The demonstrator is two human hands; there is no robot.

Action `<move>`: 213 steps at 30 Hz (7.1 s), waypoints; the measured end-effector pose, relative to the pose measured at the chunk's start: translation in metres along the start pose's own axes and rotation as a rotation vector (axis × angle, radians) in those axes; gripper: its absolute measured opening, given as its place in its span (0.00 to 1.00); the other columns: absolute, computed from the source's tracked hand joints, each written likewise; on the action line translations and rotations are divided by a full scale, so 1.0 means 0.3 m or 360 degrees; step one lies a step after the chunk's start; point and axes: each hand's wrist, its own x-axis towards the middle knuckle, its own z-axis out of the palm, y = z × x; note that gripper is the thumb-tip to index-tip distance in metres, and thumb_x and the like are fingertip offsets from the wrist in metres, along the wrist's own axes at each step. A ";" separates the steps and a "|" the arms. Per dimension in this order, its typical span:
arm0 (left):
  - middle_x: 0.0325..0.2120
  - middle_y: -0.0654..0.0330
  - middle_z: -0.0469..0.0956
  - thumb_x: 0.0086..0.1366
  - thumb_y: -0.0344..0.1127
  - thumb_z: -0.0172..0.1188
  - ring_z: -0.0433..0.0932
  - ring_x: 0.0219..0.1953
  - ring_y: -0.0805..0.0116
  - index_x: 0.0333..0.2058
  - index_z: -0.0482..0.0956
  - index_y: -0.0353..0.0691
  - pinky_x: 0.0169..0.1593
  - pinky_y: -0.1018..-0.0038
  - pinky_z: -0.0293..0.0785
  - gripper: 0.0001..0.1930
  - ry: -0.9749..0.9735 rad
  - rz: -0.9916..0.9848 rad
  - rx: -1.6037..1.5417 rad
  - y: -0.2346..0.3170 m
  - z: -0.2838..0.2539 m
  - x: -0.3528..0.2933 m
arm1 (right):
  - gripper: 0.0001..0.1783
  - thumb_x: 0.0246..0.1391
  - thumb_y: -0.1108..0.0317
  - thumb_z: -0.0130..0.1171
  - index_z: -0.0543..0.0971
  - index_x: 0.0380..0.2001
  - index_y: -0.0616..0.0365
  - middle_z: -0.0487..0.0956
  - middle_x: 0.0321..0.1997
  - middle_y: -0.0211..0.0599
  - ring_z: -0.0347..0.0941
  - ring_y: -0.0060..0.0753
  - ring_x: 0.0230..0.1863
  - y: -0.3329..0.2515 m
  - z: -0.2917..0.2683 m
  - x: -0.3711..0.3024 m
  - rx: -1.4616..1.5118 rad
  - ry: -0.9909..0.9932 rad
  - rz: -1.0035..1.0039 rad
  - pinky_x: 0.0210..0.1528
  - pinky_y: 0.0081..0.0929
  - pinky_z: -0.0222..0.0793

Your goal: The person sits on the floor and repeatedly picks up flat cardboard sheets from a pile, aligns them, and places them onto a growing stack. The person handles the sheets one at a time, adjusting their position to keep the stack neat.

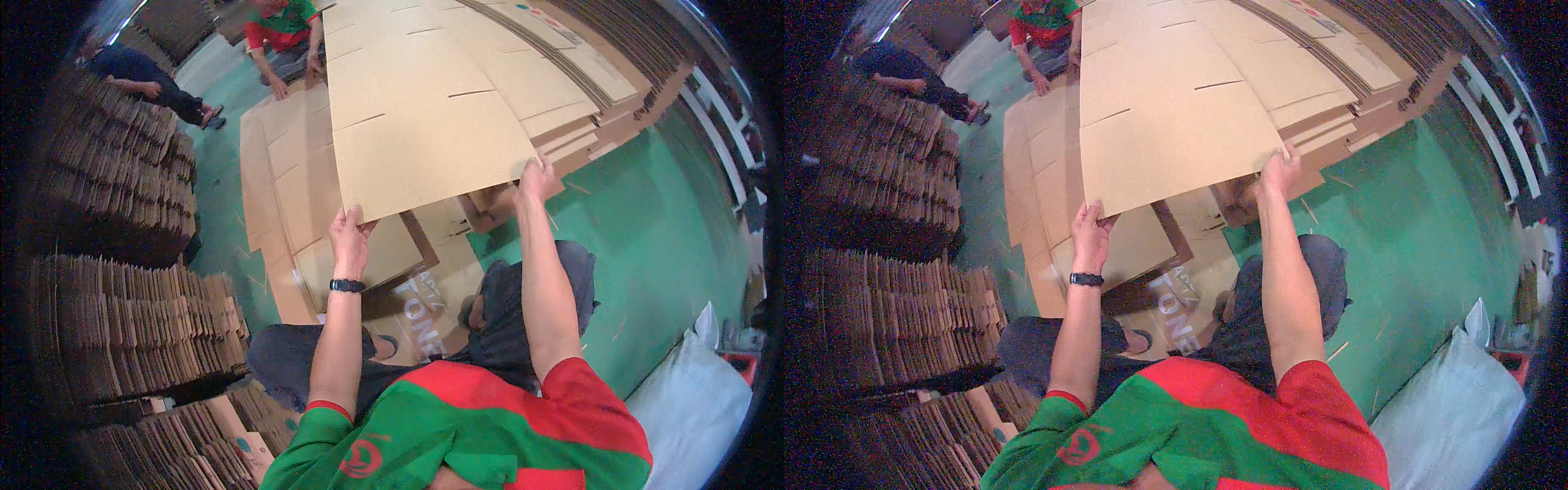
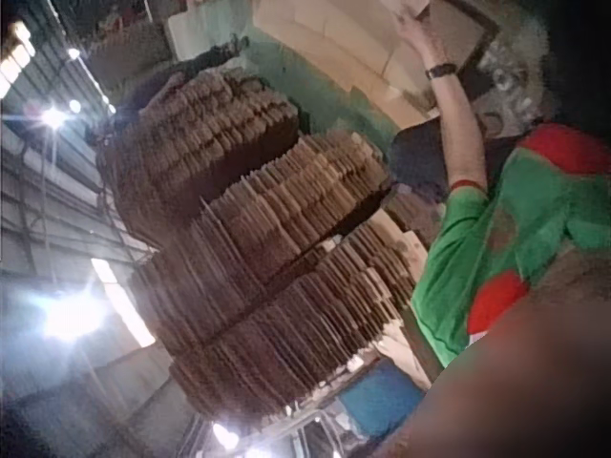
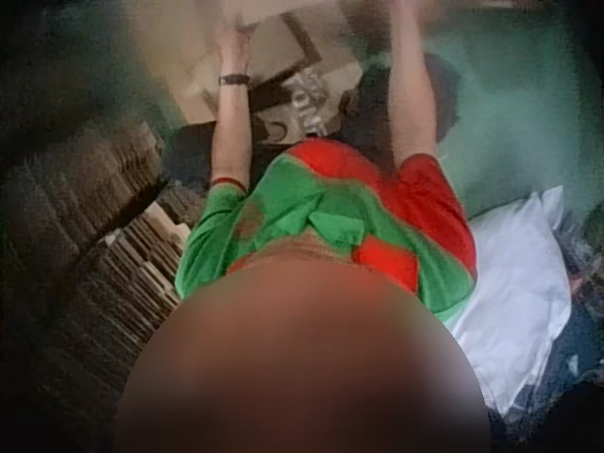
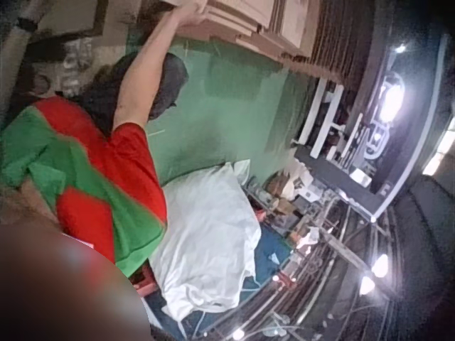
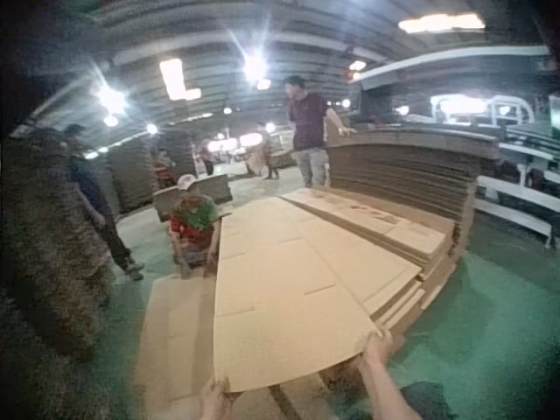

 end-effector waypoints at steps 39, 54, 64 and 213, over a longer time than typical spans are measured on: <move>0.41 0.55 0.75 0.66 0.36 0.52 0.76 0.37 0.57 0.47 0.70 0.41 0.33 0.62 0.76 0.12 0.1205 -0.0355 0.0438 -0.253 -0.989 -0.103 | 0.19 0.56 0.58 0.59 0.75 0.44 0.61 0.75 0.40 0.36 0.72 0.32 0.41 0.351 0.152 -0.406 -0.1166 -0.1870 0.0728 0.35 0.33 0.78; 0.49 0.47 0.75 0.66 0.41 0.56 0.76 0.49 0.58 0.55 0.70 0.30 0.47 0.63 0.74 0.24 0.0753 0.0235 0.1598 -0.287 -0.699 -0.029 | 0.22 0.58 0.69 0.54 0.70 0.54 0.69 0.79 0.41 0.53 0.79 0.49 0.40 -0.059 0.162 0.002 0.0081 -0.0657 0.0459 0.40 0.38 0.78; 0.46 0.53 0.76 0.69 0.41 0.54 0.77 0.44 0.67 0.57 0.69 0.36 0.44 0.74 0.77 0.22 0.0040 -0.0076 0.0814 -0.135 -0.044 -0.054 | 0.13 0.63 0.64 0.52 0.69 0.41 0.65 0.77 0.32 0.42 0.75 0.30 0.25 0.010 0.322 0.019 0.0454 -0.0659 0.1011 0.24 0.25 0.77; 0.37 0.64 0.77 0.65 0.35 0.52 0.74 0.28 0.71 0.48 0.73 0.46 0.24 0.74 0.69 0.12 0.1376 -0.0223 0.0398 -0.321 -0.995 -0.113 | 0.19 0.58 0.69 0.55 0.74 0.52 0.63 0.80 0.41 0.38 0.78 0.28 0.30 0.480 0.138 -0.490 -0.0821 -0.1370 0.0692 0.30 0.24 0.77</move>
